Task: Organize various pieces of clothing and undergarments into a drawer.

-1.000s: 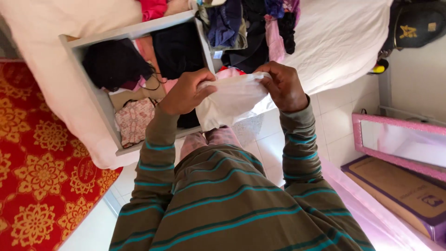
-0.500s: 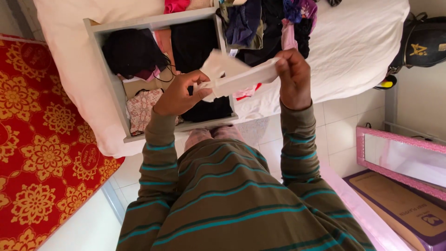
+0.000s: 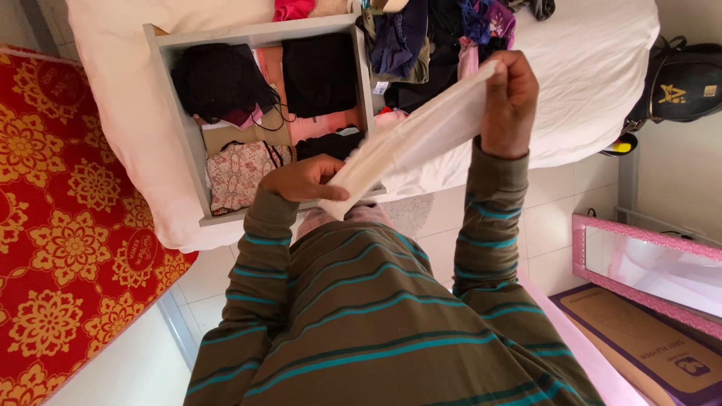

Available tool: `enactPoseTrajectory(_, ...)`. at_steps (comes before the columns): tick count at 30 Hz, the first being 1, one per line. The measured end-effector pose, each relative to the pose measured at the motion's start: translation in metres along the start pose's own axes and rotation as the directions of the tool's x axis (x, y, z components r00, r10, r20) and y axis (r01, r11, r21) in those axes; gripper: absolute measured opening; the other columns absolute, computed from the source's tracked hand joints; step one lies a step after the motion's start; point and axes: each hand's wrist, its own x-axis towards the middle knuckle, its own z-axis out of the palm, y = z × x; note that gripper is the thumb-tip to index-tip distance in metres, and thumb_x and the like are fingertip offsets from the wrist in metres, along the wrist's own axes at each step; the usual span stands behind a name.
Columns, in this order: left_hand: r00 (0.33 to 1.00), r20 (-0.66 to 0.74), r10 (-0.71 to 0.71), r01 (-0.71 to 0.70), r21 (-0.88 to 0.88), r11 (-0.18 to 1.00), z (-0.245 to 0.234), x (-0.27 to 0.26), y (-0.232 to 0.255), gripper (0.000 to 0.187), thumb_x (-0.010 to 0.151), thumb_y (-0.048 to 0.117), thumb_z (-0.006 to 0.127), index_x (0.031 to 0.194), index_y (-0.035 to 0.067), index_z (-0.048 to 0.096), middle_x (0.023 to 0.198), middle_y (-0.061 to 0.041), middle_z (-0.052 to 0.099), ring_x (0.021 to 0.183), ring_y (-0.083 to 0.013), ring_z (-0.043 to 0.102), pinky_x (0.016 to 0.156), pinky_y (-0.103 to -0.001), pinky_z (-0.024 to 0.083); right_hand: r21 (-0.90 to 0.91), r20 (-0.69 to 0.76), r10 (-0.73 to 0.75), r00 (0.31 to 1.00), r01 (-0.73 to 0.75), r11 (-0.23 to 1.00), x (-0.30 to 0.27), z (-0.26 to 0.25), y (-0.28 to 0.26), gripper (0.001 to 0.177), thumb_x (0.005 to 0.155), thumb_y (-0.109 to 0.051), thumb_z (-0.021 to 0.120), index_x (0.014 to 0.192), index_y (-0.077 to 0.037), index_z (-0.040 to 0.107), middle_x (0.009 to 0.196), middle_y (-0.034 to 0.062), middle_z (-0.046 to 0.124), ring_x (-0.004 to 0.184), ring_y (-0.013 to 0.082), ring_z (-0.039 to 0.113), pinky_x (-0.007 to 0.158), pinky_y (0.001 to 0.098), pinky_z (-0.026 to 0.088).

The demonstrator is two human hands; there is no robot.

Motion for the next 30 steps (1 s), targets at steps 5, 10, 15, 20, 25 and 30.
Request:
enactPoseTrajectory(5,0.987,-0.135,0.081,-0.102,-0.159,0.982,0.000,0.000,-0.015,0.058,0.092,0.025,0.076,0.140,-0.001,0.057,0.124,-0.005,0.069,0.111,-0.0128,0.064,0.098,-0.032,0.053,0.015,0.008,0.040,0.999,-0.040,0.999,-0.018,0.003,-0.019,0.018,0.118,-0.021,0.054,0.112,-0.005,0.058,0.097,-0.0048,0.055,0.088,0.0046,0.045,0.081,0.0194,0.040)
enactPoseTrajectory(10,0.922,-0.329,0.205,-0.354,-0.496,0.793,0.009,-0.017,0.028,0.061,0.091,0.017,0.076,0.144,0.000,0.052,0.125,-0.010,0.068,0.110,-0.0186,0.067,0.101,-0.038,0.053,-0.014,-0.054,0.038,0.998,-0.038,0.999,-0.016,-0.010,-0.016,0.019,0.118,-0.021,0.054,0.109,-0.004,0.058,0.094,-0.0039,0.058,0.082,0.0045,0.047,0.078,0.0207,0.042)
enactPoseTrajectory(15,0.894,-0.448,0.012,-0.149,-0.273,0.951,0.010,-0.001,0.045,0.046,0.095,0.019,0.071,0.132,-0.003,0.056,0.110,-0.010,0.068,0.091,-0.0195,0.070,0.084,-0.041,0.059,0.099,-0.052,0.061,0.997,-0.055,0.994,-0.028,0.000,-0.044,0.017,0.119,-0.020,0.053,0.112,-0.005,0.059,0.092,-0.0044,0.057,0.081,0.0034,0.046,0.077,0.0187,0.040)
enactPoseTrajectory(20,0.595,-0.780,0.195,-0.217,0.079,0.973,0.022,0.010,0.052,0.049,0.090,0.017,0.079,0.126,-0.004,0.053,0.113,-0.014,0.062,0.101,-0.0237,0.067,0.089,-0.042,0.060,0.275,-0.079,0.162,0.984,-0.135,0.952,-0.048,0.017,-0.019,0.012,0.113,-0.016,0.055,0.117,-0.006,0.059,0.100,-0.0035,0.059,0.089,0.0044,0.051,0.085,0.0194,0.043)
enactPoseTrajectory(25,0.645,-0.561,0.519,-0.285,0.454,0.844,0.075,0.014,0.117,0.065,0.083,0.015,0.087,0.134,0.000,0.050,0.128,-0.016,0.059,0.121,-0.0262,0.063,0.103,-0.040,0.054,0.421,0.128,0.345,0.930,-0.366,0.830,-0.068,0.081,-0.026,0.011,0.114,-0.018,0.055,0.119,-0.010,0.050,0.105,0.0045,0.063,0.087,0.0116,0.062,0.080,0.0343,0.057)
enactPoseTrajectory(30,0.545,-0.684,0.486,-0.231,0.435,0.871,0.074,0.040,0.059,0.035,0.101,0.010,0.072,0.131,0.004,0.056,0.116,-0.007,0.064,0.107,-0.0157,0.066,0.093,-0.031,0.056,0.555,0.171,0.357,0.918,-0.389,0.736,-0.070,0.089,-0.041,0.016,0.110,-0.019,0.053,0.121,-0.008,0.049,0.116,0.0099,0.067,0.106,0.0205,0.071,0.099,0.0433,0.060)
